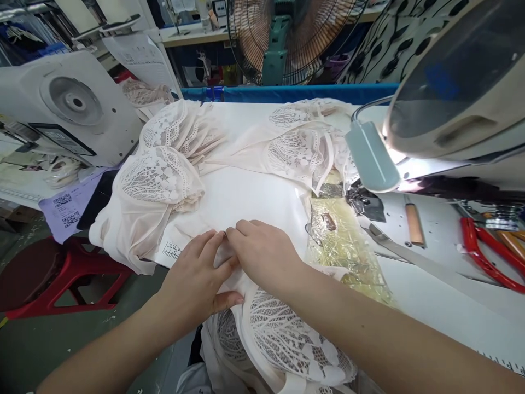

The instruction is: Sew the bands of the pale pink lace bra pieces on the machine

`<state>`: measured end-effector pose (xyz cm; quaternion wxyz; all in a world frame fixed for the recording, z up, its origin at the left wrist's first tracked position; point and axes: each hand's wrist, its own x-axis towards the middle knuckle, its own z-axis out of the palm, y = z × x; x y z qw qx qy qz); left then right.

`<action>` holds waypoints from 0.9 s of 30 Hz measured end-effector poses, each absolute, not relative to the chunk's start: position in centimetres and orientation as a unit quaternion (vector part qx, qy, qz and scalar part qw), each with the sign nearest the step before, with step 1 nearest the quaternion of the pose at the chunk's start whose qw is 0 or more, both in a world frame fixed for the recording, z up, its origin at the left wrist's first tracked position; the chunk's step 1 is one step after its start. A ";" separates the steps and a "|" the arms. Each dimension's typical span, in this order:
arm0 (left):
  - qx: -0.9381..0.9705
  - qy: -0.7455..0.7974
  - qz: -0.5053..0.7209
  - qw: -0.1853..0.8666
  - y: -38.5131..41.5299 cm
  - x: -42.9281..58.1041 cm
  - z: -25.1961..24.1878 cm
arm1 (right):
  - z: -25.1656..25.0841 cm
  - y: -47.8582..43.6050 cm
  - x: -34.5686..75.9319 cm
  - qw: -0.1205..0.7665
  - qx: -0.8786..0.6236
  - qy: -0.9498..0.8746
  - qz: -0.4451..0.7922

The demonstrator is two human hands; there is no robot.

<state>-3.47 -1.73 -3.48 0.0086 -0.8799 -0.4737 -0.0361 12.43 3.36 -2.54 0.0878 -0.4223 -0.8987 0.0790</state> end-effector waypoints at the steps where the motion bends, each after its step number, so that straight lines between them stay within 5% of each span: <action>1: -0.880 -0.474 -0.040 0.009 -1.8 -3.5 -3.6 | -2.6 3.4 12.4 0.089 -0.419 -0.900 0.078; 20: -0.871 -0.489 -0.034 0.024 -1.7 -3.3 -3.4 | -1.1 2.3 15.2 0.003 -0.401 -0.913 0.074; 27: -0.874 -0.485 -0.026 0.021 -1.8 -3.3 -3.5 | -1.3 2.5 15.2 0.068 -0.415 -0.905 0.064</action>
